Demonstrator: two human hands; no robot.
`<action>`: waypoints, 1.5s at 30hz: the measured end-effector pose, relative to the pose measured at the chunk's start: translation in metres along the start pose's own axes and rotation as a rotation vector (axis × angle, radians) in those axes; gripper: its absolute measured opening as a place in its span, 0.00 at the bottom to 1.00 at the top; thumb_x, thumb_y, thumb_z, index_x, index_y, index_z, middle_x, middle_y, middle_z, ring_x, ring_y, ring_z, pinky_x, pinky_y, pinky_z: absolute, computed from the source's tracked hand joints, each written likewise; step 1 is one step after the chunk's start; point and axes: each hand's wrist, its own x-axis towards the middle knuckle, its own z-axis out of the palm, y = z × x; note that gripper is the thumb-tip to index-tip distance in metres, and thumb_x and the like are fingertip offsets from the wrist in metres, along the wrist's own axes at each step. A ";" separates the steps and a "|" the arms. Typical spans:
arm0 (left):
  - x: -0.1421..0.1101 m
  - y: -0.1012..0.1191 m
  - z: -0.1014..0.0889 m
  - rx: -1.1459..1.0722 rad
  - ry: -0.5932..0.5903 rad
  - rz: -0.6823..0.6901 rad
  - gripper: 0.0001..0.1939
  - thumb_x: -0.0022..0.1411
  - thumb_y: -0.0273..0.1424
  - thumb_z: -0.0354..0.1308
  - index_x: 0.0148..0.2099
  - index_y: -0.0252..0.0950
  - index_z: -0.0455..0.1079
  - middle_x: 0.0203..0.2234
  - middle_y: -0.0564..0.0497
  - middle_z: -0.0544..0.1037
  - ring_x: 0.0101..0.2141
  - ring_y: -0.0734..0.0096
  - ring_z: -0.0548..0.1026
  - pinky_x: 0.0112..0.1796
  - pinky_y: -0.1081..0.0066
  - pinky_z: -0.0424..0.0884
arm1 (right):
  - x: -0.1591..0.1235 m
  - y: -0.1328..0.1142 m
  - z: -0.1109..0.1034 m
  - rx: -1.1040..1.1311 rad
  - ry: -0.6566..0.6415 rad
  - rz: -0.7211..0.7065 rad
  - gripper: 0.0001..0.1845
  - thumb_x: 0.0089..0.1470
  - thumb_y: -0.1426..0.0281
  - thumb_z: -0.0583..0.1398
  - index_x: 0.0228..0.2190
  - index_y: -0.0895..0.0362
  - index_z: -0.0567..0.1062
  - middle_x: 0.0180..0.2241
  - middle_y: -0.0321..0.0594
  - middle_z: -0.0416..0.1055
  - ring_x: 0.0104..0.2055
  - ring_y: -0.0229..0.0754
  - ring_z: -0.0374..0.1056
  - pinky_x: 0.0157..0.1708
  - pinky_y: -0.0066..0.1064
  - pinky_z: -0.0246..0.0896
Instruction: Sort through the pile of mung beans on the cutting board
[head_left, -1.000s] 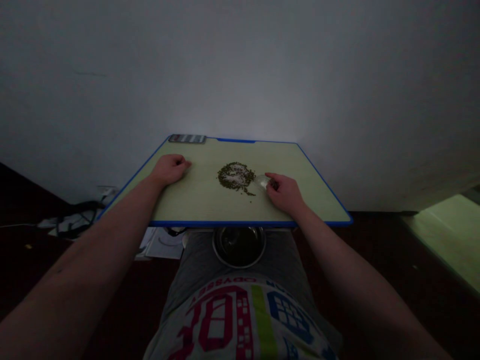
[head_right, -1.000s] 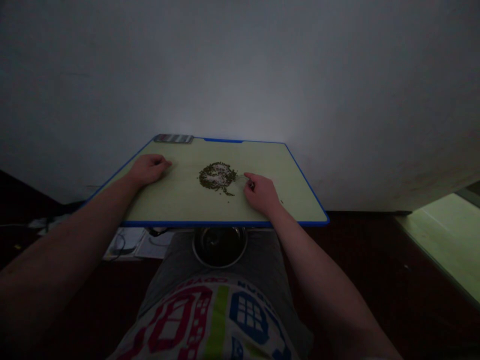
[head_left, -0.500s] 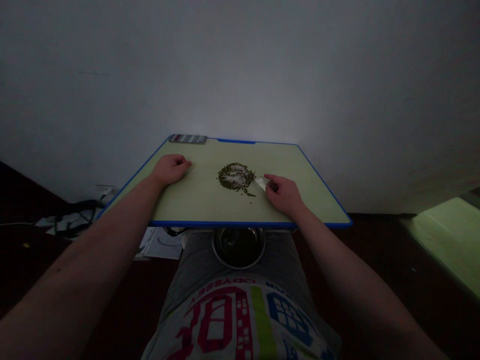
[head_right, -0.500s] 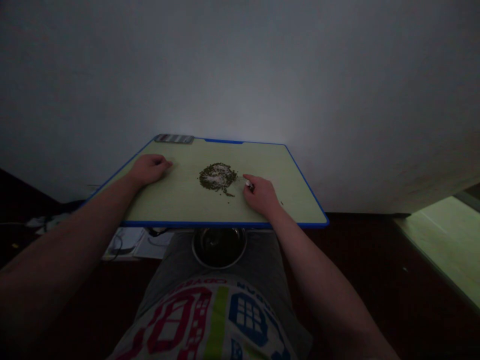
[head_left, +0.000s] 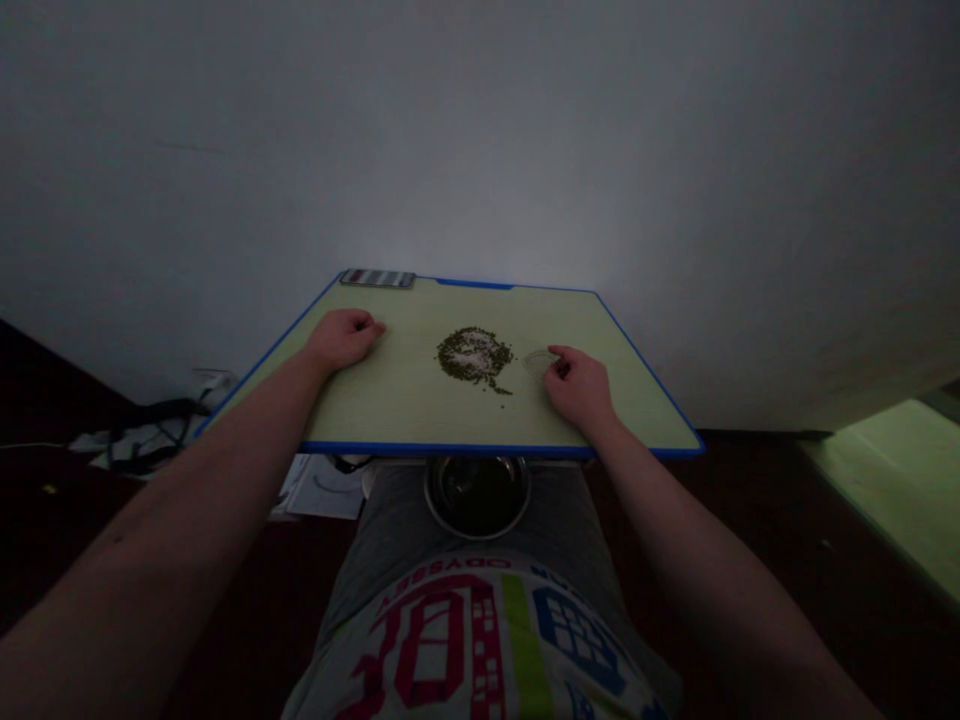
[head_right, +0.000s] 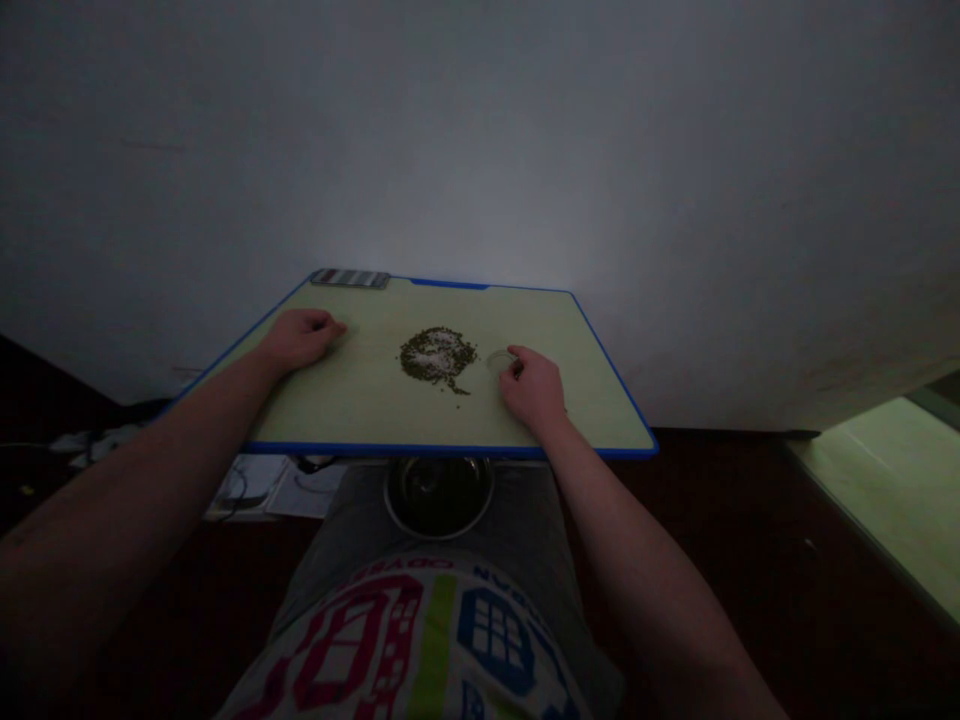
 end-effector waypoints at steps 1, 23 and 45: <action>0.000 0.000 0.000 0.001 -0.003 -0.004 0.21 0.51 0.45 0.44 0.26 0.34 0.69 0.16 0.51 0.68 0.21 0.72 0.64 0.24 0.72 0.57 | 0.001 0.001 0.001 -0.002 0.000 0.000 0.21 0.44 0.72 0.50 0.42 0.61 0.71 0.35 0.45 0.72 0.35 0.42 0.67 0.38 0.34 0.60; 0.001 -0.002 0.001 0.010 0.000 0.007 0.21 0.50 0.45 0.44 0.26 0.35 0.69 0.17 0.50 0.69 0.22 0.71 0.64 0.23 0.72 0.56 | 0.001 0.000 -0.001 0.078 -0.020 -0.054 0.20 0.47 0.74 0.50 0.42 0.59 0.70 0.39 0.44 0.71 0.39 0.43 0.66 0.41 0.36 0.59; 0.003 -0.002 0.001 -0.002 -0.009 0.007 0.21 0.50 0.45 0.44 0.25 0.35 0.70 0.18 0.50 0.70 0.22 0.70 0.65 0.24 0.72 0.57 | -0.002 -0.006 -0.005 0.084 0.032 -0.005 0.21 0.46 0.70 0.50 0.43 0.59 0.69 0.30 0.41 0.72 0.26 0.38 0.65 0.33 0.32 0.60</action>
